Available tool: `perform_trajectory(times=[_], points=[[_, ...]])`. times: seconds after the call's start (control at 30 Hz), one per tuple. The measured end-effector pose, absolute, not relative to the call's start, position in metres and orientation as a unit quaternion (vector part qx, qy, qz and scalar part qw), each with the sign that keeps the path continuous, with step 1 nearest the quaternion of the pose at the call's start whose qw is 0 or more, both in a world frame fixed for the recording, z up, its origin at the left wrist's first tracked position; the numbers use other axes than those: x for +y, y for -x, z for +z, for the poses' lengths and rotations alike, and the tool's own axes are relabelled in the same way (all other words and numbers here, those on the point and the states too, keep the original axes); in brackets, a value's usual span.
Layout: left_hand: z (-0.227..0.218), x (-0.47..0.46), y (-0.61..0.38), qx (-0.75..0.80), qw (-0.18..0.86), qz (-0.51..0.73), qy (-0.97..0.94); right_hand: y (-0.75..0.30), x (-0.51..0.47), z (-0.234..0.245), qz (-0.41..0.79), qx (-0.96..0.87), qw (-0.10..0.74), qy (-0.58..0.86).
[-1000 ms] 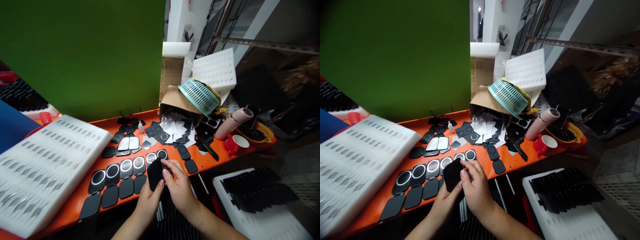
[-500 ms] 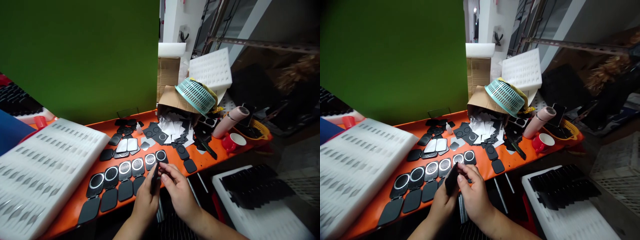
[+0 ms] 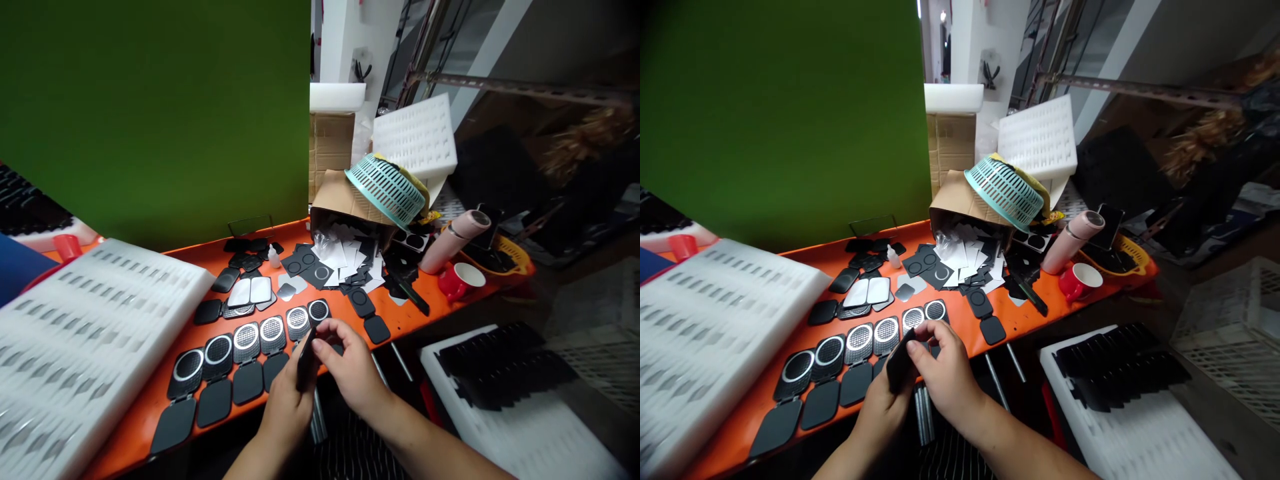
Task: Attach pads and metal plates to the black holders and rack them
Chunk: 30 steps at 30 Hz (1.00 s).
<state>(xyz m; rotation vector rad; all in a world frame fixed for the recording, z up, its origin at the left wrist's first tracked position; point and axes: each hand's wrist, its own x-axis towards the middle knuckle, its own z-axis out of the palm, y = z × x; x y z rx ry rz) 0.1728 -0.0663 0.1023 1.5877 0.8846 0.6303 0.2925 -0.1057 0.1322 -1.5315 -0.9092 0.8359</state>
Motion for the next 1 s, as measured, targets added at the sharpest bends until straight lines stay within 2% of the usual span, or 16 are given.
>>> perform_trajectory(times=[0.17, 0.4, 0.7, 0.83, 1.0], points=[[0.101, -0.068, -0.174, 0.379, 0.61, 0.276, -0.638, -0.295, -0.102, 0.125, 0.36, -0.366, 0.554, 0.655], [0.101, -0.066, -0.171, 0.376, 0.689, 0.207, -0.583, -0.309, -0.101, 0.133, 0.389, -0.409, 0.527, 0.636], [0.096, -0.065, -0.172, 0.367, 0.73, 0.199, -0.541, -0.317, -0.095, 0.142, 0.251, -0.51, 0.44, 0.695], [0.095, -0.062, -0.171, 0.359, 0.737, 0.194, -0.539, -0.318, -0.092, 0.14, 0.261, -0.511, 0.438, 0.692], [0.095, -0.065, -0.176, 0.36, 0.819, 0.198, -0.401, -0.315, -0.093, 0.136, 0.177, -0.561, 0.406, 0.699]])
